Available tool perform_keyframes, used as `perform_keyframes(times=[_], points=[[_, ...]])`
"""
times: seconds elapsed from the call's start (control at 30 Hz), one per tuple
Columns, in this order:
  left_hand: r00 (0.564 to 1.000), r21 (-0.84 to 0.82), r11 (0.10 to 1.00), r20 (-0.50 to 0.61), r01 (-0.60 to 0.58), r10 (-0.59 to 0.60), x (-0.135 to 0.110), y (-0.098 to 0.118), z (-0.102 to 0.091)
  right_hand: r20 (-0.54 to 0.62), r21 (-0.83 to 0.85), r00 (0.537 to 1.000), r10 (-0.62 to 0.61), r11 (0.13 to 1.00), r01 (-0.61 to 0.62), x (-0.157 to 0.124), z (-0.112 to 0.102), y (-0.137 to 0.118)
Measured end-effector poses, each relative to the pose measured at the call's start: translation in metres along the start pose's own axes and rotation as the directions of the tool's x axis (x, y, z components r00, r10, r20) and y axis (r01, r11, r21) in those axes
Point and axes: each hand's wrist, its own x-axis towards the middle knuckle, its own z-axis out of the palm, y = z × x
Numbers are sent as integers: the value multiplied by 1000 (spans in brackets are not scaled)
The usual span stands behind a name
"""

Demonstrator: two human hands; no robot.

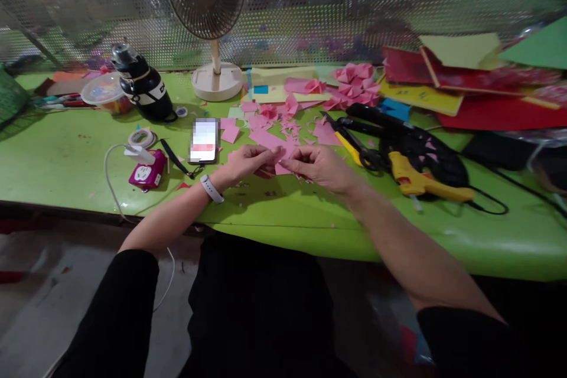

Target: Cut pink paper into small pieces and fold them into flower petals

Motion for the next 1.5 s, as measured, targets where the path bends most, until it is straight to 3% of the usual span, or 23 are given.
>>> perform_keyframes(times=[0.1,0.17,0.27,0.33,0.47,0.73,0.9,1.07,1.17,1.33,1.5], points=[[1000,-59,998,25,-4,6,2,-3,0,-19,-58,999,-39,998,38,-2,-1,-1],[1000,-105,994,17,11,-10,3,-3,-3,-73,-137,985,-154,980,143,-4,-3,-3],[999,-158,986,20,48,-46,3,-1,-7,-119,-343,895,-430,863,370,-6,-6,-6],[997,-172,983,42,68,-61,2,0,-8,-60,-445,832,-552,760,473,-6,-7,-5],[995,-175,983,88,58,-43,2,-2,-9,32,-452,771,-636,679,578,-2,-3,1],[997,-245,969,72,27,-9,4,-4,-8,-36,-417,724,-688,669,615,-2,-1,4],[998,-203,977,-3,-59,59,3,-4,-3,-93,-415,768,-634,726,549,-1,-1,7],[994,-194,977,46,-89,100,0,-3,1,-241,-285,798,-553,826,486,0,6,7],[993,-173,982,77,-78,92,-2,-1,1,-290,-177,839,-461,887,426,1,10,7],[992,-136,988,95,-71,84,-2,-2,1,-280,-102,910,-306,952,289,2,9,12],[985,-173,981,137,-84,109,-4,-3,0,-286,-92,908,-308,951,294,1,9,12]])
